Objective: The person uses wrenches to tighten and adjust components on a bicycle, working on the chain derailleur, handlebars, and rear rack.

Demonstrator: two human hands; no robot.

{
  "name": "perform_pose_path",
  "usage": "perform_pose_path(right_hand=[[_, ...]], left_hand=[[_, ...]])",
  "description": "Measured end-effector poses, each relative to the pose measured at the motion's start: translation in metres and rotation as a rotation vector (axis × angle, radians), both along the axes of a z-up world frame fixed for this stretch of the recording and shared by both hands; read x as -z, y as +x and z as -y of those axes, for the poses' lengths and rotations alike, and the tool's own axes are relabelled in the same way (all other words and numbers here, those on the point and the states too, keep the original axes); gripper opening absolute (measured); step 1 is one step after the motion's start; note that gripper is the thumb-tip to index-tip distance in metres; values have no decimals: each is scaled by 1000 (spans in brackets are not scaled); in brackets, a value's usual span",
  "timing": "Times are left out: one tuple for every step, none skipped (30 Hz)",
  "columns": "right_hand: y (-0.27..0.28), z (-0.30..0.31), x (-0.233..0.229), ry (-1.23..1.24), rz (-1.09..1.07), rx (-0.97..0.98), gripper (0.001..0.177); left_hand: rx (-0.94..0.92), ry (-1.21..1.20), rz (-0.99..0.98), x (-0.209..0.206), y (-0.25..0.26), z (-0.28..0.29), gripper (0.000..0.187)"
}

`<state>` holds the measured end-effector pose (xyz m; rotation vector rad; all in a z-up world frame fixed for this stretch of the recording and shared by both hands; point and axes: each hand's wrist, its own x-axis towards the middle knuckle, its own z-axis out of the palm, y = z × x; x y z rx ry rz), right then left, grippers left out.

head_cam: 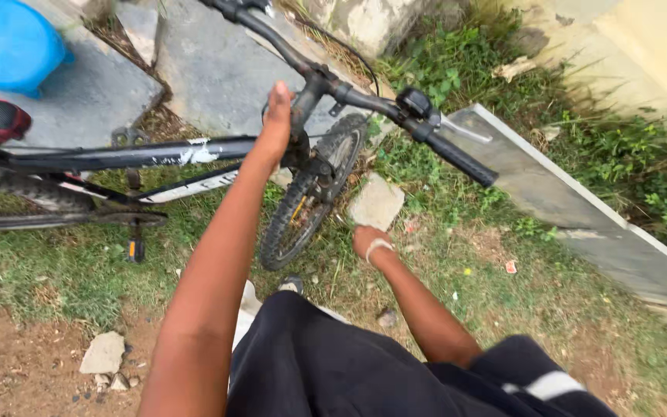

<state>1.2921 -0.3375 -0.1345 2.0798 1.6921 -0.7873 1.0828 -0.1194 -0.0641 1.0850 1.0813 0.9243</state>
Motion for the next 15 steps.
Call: perform_pose_path(right_hand=[[1,12,-18,117,-19,-44,33],[-7,19,-44,234,-37,-87,26],[-9,7,-78,265,48,-42,23],[-9,3,-118,520,12,-101,18],[-8,-5,-161,623,-6,-53,17],[-6,-11,-198,1051,-89,-161,20],[-1,-13,-225,1324,-223,-174,20],[1,-15,-234,1531,-382,-174,21],[3,-23,-225,1698,-533,-165,21],[4,-37,-198,1794,-636,-148,22],[2,-53,-156,1763,-640,-152,22],[1,-58,-106,1629,-572,-162,23],[9,-41,-53,1051,-203,-138,24],[23,-10,-7,335,120,-131,24],[27,23,27,-66,142,-123,25]], left_hand=[[13,4,-81,5,1,8,95],[1,62,-119,7,0,5,94],[-4,115,-158,8,0,1,94],[-9,168,-196,9,0,3,93],[-8,121,-164,4,-1,2,95],[-7,75,-132,-1,-2,3,97],[-10,20,-97,-5,-2,9,98],[2,-23,-62,-8,-3,12,99],[17,-59,-29,-11,-5,11,99],[32,-96,3,-13,-7,10,99],[19,-96,94,-13,-11,8,100],[6,-95,184,-10,-13,3,102],[1,-119,289,1,-6,11,104],[34,-145,286,12,-1,15,106],[61,-153,271,17,-7,7,109]])
